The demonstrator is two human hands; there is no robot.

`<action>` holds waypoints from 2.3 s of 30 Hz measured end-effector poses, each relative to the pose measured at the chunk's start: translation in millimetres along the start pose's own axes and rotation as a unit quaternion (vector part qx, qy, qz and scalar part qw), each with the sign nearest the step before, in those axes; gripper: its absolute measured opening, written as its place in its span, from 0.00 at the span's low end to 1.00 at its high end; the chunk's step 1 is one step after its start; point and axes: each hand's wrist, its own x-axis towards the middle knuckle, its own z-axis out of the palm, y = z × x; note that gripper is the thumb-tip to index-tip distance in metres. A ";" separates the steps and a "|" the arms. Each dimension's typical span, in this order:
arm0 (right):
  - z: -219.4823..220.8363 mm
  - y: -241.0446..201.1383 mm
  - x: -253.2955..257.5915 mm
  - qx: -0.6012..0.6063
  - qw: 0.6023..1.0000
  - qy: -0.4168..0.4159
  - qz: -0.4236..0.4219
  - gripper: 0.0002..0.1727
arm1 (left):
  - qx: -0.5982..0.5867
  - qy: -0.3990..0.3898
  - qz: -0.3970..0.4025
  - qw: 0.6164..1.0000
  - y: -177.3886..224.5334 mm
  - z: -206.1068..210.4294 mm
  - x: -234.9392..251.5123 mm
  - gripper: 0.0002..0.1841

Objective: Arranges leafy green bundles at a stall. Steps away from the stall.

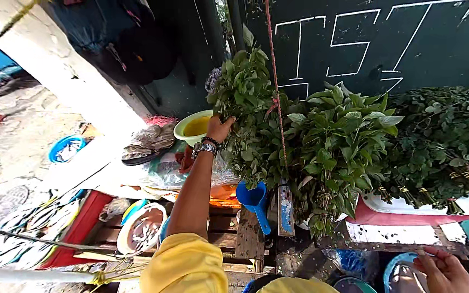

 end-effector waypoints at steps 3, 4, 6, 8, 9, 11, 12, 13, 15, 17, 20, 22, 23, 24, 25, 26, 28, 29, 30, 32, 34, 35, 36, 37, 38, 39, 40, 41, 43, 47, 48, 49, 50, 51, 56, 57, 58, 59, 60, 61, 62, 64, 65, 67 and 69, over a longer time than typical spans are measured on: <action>19.9 -2.4 3.3 -0.008 1.000 -0.025 -0.015 0.17 | -0.075 0.074 0.098 0.990 13.5 -1.5 -13.5 0.33; 26.2 -2.4 4.8 -0.012 0.999 -0.031 -0.021 0.17 | -0.101 0.088 0.130 0.982 14.7 1.6 -17.1 0.35; 37.7 -2.0 9.1 -0.021 0.998 -0.038 -0.035 0.17 | -0.148 0.108 0.169 0.968 13.9 9.6 -23.7 0.36; 46.9 -6.3 12.6 -0.029 0.997 -0.043 -0.049 0.18 | -0.205 0.105 0.184 0.956 13.6 14.3 -30.2 0.34; 50.7 -9.4 13.8 -0.033 0.997 -0.046 -0.053 0.18 | -0.237 0.100 0.191 0.947 13.4 16.0 -33.0 0.33; 57.9 -17.4 14.9 -0.037 0.996 -0.054 -0.064 0.17 | -0.293 0.088 0.184 0.934 13.4 18.3 -40.5 0.29; 62.6 -22.5 15.0 -0.032 0.994 -0.068 -0.075 0.16 | -0.311 0.087 0.175 0.930 13.6 19.1 -46.2 0.27; 69.6 -29.3 14.3 -0.021 0.992 -0.090 -0.088 0.15 | -0.334 0.082 0.163 0.925 13.6 20.3 -52.7 0.26; 91.4 -51.3 8.0 0.011 0.982 -0.143 -0.120 0.13 | -0.386 0.076 0.137 0.909 10.2 26.1 -67.9 0.24; 119.6 -78.3 -1.3 0.051 0.962 -0.211 -0.163 0.12 | -0.429 0.079 0.105 0.894 5.0 35.5 -86.7 0.17; 168.3 -126.5 -11.6 0.104 0.920 -0.311 -0.215 0.11 | -0.478 0.080 0.033 0.874 -5.0 48.9 -119.6 0.13; 202.2 -159.8 -16.0 0.118 0.901 -0.357 -0.217 0.12 | -0.476 0.066 -0.013 0.877 -16.4 58.1 -146.1 0.17; 219.6 -174.4 -17.5 0.118 0.896 -0.377 -0.203 0.13 | -0.482 0.053 -0.029 0.874 -23.4 63.4 -158.5 0.20; 236.7 -186.9 -18.7 0.119 0.892 -0.401 -0.173 0.13 | -0.491 0.043 -0.043 0.869 -29.2 68.5 -169.2 0.22; 253.0 -197.2 -20.5 0.125 0.885 -0.429 -0.129 0.13 | -0.509 0.037 -0.049 0.859 -34.4 73.8 -177.2 0.23; 267.6 -206.4 -23.3 0.131 0.875 -0.460 -0.078 0.12 | -0.534 0.034 -0.052 0.843 -38.9 78.6 -183.0 0.23; 290.5 -217.8 -31.5 0.149 0.851 -0.503 0.014 0.12 | -0.589 0.034 -0.054 0.806 -44.4 84.1 -190.0 0.21; 298.0 -219.4 -36.8 0.162 0.844 -0.510 0.048 0.09 | -0.610 0.036 -0.057 0.790 -44.9 84.7 -193.3 0.19; 302.5 -219.4 -41.9 0.174 0.837 -0.513 0.073 0.06 | -0.615 0.040 -0.066 0.785 -45.6 84.2 -196.3 0.17; 304.0 -216.8 -48.7 0.204 0.818 -0.525 0.119 0.01 | -0.590 0.051 -0.091 0.800 -50.0 81.2 -200.0 0.18; 297.6 -212.9 -48.9 0.246 0.778 -0.553 0.164 0.02 | -0.556 0.057 -0.106 0.822 -54.6 78.3 -201.7 0.20; 293.1 -211.5 -47.6 0.266 0.754 -0.571 0.184 0.04 | -0.533 0.052 -0.107 0.838 -57.1 77.3 -202.7 0.23; 289.5 -210.0 -45.4 0.281 0.735 -0.585 0.197 0.06 | -0.516 0.048 -0.103 0.849 -58.7 77.1 -202.9 0.25; 287.1 -208.1 -42.3 0.291 0.723 -0.593 0.205 0.07 | -0.508 0.046 -0.100 0.854 -58.7 78.0 -202.6 0.26; 285.3 -205.9 -38.7 0.296 0.718 -0.595 0.208 0.08 | -0.506 0.043 -0.098 0.856 -57.9 79.5 -202.1 0.25; 283.8 -203.4 -35.3 0.300 0.718 -0.593 0.208 0.08 | -0.507 0.037 -0.097 0.855 -57.2 81.2 -201.1 0.25; 282.4 -201.1 -32.5 0.307 0.719 -0.588 0.209 0.08 | -0.508 0.033 -0.099 0.855 -55.2 82.8 -200.0 0.25; 281.2 -199.4 -30.2 0.315 0.721 -0.582 0.208 0.08 | -0.512 0.030 -0.098 0.853 -52.7 83.8 -198.9 0.25; 279.2 -197.5 -27.4 0.337 0.729 -0.560 0.205 0.08 | -0.524 0.016 -0.098 0.846 -49.0 85.2 -198.3 0.25; 277.6 -199.3 -22.5 0.344 0.770 -0.506 0.180 0.07 | -0.573 -0.014 -0.088 0.815 -49.4 92.1 -198.9 0.23; 277.5 -200.4 -20.5 0.337 0.778 -0.500 0.174 0.06 | -0.594 -0.020 -0.080 0.800 -47.9 92.7 -199.9 0.21; 277.4 -201.6 -17.9 0.322 0.786 -0.503 0.161 0.06 | -0.612 -0.027 -0.075 0.787 -46.8 92.8 -200.7 0.20; 277.3 -202.2 -14.7 0.297 0.794 -0.511 0.143 0.08 | -0.626 -0.033 -0.075 0.775 -46.3 93.1 -201.0 0.19; 277.3 -202.3 -10.7 0.259 0.802 -0.526 0.116 0.10 | -0.634 -0.039 -0.077 0.768 -47.8 94.0 -200.9 0.20; 277.1 -200.7 -1.3 0.091 0.790 -0.606 0.017 0.09 | -0.611 -0.023 -0.104 0.784 -45.9 91.8 -205.2 0.22; 274.9 -200.0 -3.0 0.092 0.780 -0.618 0.019 0.10 | -0.597 -0.015 -0.104 0.795 -43.6 89.5 -205.8 0.19; 272.6 -198.5 -5.3 0.107 0.771 -0.627 0.030 0.12 | -0.592 -0.002 -0.107 0.799 -42.0 88.7 -205.6 0.18; 269.9 -196.2 -7.3 0.130 0.761 -0.634 0.045 0.14 | -0.587 0.005 -0.107 0.802 -42.6 88.7 -205.1 0.18; 267.4 -193.2 -8.8 0.160 0.748 -0.641 0.061 0.16 | -0.578 0.011 -0.109 0.809 -43.3 88.7 -204.8 0.20; 264.8 -190.3 -10.3 0.191 0.735 -0.646 0.078 0.18 | -0.565 0.019 -0.109 0.818 -44.3 89.3 -204.7 0.21; 262.5 -187.4 -11.6 0.222 0.720 -0.650 0.093 0.18 | -0.551 0.025 -0.107 0.827 -45.1 90.2 -204.8 0.21; 257.7 -182.5 -13.7 0.279 0.689 -0.658 0.119 0.19 | -0.535 0.033 -0.103 0.838 -47.3 92.9 -204.7 0.19; 255.1 -180.3 -14.6 0.311 0.668 -0.663 0.129 0.18 | -0.532 0.039 -0.102 0.840 -47.7 94.6 -205.1 0.17; 249.8 -176.7 -14.8 0.377 0.615 -0.677 0.143 0.15 | -0.511 0.042 -0.104 0.852 -40.3 91.9 -209.6 0.16; 244.2 -176.6 -14.2 0.436 0.572 -0.676 0.161 0.14 | -0.487 0.051 -0.105 0.866 -32.4 90.6 -212.5 0.15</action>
